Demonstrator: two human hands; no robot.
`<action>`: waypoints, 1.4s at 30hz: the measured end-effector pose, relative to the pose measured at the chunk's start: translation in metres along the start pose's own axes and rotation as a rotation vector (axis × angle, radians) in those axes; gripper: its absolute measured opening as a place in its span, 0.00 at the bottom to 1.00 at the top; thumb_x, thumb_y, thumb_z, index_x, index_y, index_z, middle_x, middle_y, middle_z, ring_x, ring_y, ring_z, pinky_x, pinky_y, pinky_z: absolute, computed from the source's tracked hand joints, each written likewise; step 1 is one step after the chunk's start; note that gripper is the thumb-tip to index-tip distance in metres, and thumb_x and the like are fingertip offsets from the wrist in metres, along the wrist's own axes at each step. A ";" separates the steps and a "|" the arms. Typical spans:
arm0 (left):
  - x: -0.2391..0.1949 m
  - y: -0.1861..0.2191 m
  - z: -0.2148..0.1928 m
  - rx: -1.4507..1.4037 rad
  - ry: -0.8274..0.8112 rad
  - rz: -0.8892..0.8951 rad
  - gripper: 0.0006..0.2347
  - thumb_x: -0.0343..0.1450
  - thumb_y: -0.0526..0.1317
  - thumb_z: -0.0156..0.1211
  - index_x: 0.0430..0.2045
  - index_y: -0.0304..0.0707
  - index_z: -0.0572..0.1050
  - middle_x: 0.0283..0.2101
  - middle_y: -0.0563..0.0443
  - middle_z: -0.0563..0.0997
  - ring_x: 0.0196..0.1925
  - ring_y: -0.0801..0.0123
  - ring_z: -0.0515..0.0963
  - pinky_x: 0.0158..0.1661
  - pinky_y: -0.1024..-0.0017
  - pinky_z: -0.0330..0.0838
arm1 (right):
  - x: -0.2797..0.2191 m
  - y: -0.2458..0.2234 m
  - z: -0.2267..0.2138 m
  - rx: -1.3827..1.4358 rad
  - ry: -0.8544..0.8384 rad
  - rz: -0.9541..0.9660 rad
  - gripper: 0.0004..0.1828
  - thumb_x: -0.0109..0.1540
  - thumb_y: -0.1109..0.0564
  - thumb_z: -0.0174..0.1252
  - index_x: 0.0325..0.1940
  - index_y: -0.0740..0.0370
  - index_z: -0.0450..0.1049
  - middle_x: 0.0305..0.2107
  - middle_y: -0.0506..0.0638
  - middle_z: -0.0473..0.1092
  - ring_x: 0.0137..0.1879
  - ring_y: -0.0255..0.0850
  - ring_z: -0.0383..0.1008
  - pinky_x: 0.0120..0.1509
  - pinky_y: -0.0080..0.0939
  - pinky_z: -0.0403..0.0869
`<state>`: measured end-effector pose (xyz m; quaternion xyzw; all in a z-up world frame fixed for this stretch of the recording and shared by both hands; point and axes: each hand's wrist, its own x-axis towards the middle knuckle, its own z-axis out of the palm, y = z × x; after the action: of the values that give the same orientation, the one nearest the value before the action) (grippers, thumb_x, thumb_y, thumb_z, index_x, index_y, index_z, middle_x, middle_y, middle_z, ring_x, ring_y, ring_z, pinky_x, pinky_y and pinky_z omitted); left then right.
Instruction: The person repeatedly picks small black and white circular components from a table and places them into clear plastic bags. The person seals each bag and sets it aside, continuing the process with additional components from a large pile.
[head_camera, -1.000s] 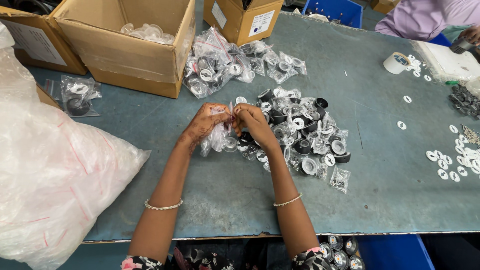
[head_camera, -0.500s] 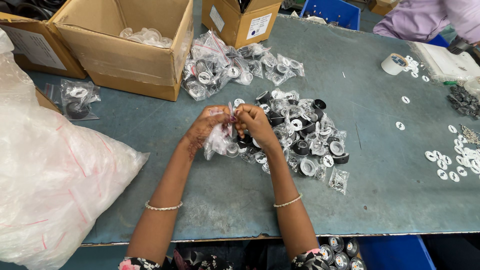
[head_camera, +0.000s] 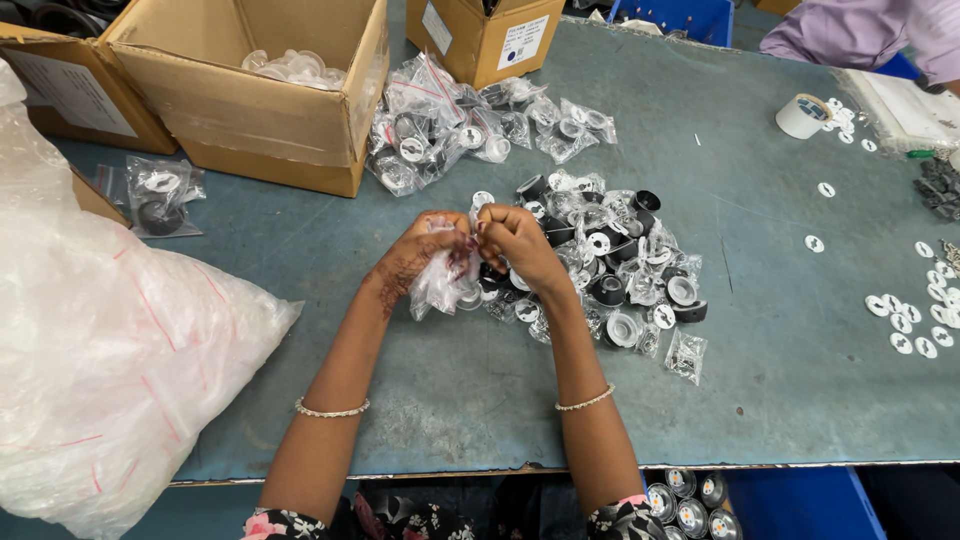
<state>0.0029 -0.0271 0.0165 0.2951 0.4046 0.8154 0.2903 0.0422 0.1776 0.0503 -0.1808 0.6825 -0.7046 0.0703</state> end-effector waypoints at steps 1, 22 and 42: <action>-0.001 0.002 0.001 -0.029 -0.006 0.040 0.08 0.70 0.39 0.64 0.26 0.32 0.75 0.23 0.52 0.76 0.23 0.75 0.74 0.27 0.76 0.72 | 0.001 0.002 -0.001 0.046 0.017 0.004 0.12 0.68 0.59 0.48 0.29 0.60 0.67 0.17 0.42 0.64 0.19 0.27 0.59 0.20 0.28 0.58; -0.004 0.018 0.014 0.803 0.386 0.087 0.08 0.69 0.38 0.64 0.26 0.30 0.77 0.26 0.52 0.79 0.28 0.76 0.75 0.33 0.71 0.73 | 0.003 0.003 0.013 -0.411 0.165 -0.201 0.13 0.64 0.62 0.55 0.24 0.65 0.65 0.17 0.45 0.61 0.23 0.28 0.56 0.25 0.34 0.57; 0.001 0.024 0.033 0.986 0.454 0.310 0.09 0.69 0.38 0.61 0.24 0.31 0.69 0.23 0.48 0.70 0.27 0.70 0.68 0.32 0.68 0.67 | 0.017 0.035 0.016 -0.415 0.218 -0.010 0.13 0.68 0.55 0.56 0.30 0.62 0.69 0.18 0.45 0.66 0.23 0.31 0.65 0.27 0.34 0.65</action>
<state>0.0201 -0.0220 0.0527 0.2692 0.7419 0.6060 -0.0994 0.0266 0.1546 0.0188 -0.1176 0.8154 -0.5650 -0.0456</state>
